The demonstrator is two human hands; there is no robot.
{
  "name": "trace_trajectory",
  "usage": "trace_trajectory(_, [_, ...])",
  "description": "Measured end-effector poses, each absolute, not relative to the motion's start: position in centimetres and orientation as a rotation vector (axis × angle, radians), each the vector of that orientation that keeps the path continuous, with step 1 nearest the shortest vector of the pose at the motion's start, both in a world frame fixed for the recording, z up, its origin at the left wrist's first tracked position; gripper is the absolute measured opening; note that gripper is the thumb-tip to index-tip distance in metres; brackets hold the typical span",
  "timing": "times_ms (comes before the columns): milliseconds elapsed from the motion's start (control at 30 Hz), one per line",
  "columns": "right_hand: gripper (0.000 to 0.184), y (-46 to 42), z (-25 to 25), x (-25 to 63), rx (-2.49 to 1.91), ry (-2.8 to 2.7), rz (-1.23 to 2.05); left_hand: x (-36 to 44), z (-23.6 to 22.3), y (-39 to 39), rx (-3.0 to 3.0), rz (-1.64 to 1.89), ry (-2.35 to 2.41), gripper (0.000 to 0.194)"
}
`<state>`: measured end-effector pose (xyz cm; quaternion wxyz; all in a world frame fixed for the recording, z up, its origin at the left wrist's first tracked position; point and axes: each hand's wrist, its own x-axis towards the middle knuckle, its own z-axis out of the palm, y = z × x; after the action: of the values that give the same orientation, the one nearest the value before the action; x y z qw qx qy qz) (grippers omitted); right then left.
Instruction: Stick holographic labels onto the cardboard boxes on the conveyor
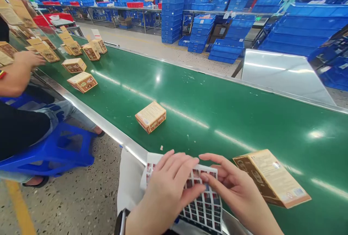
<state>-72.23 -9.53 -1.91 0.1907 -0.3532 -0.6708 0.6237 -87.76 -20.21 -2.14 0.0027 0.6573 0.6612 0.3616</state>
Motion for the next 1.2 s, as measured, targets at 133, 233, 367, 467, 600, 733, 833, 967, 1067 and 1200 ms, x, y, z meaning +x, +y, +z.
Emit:
trace_trajectory(133, [0.035, -9.1, -1.4, -72.1, -0.996, -1.908, 1.89, -87.6, -1.6, -19.5, 1.909, 1.061, 2.018, 0.032])
trace_trajectory(233, [0.025, -8.2, -1.1, -71.7, -0.872, -2.105, 1.833, -88.0, -1.5, -19.6, 1.86, 0.944, 1.96, 0.03])
trace_trajectory(367, [0.021, -7.5, -1.3, -71.0, -0.791, -2.273, 1.721, -88.3, -1.4, -19.8, 1.77, 0.791, 1.868, 0.027])
trace_trajectory(467, [0.019, -7.5, -1.7, -70.7, -0.76, -2.337, 1.706, -88.6, -1.2, -19.9, 1.668, 0.757, 1.824, 0.022])
trace_trajectory(600, [0.02, -7.4, -1.9, -70.6, -0.732, -2.407, 1.686, -88.9, -0.8, -20.0, 1.609, 0.749, 1.825, 0.016])
trace_trajectory(733, [0.019, -7.2, -2.1, -70.7, -0.708, -2.439, 1.647, -88.9, -0.9, -20.1, 1.652, 0.743, 1.896, 0.021])
trace_trajectory(833, [0.014, -7.0, -2.1, -70.9, -0.664, -2.477, 1.497, -88.9, -1.5, -20.1, 1.741, 0.72, 1.982, 0.024])
trace_trajectory(967, [0.007, -6.9, -2.0, -71.3, -0.546, -2.436, 1.289, -88.8, -2.3, -20.3, 1.855, 0.689, 2.053, 0.033])
trace_trajectory(1067, [0.009, -6.8, -2.1, -71.7, -0.463, -2.419, 1.28, -88.7, -2.3, -20.4, 1.879, 0.7, 2.039, 0.036])
trace_trajectory(1200, [0.015, -6.6, -2.1, -72.0, -0.414, -2.507, 1.333, -88.8, -2.0, -20.3, 1.798, 0.678, 2.012, 0.032])
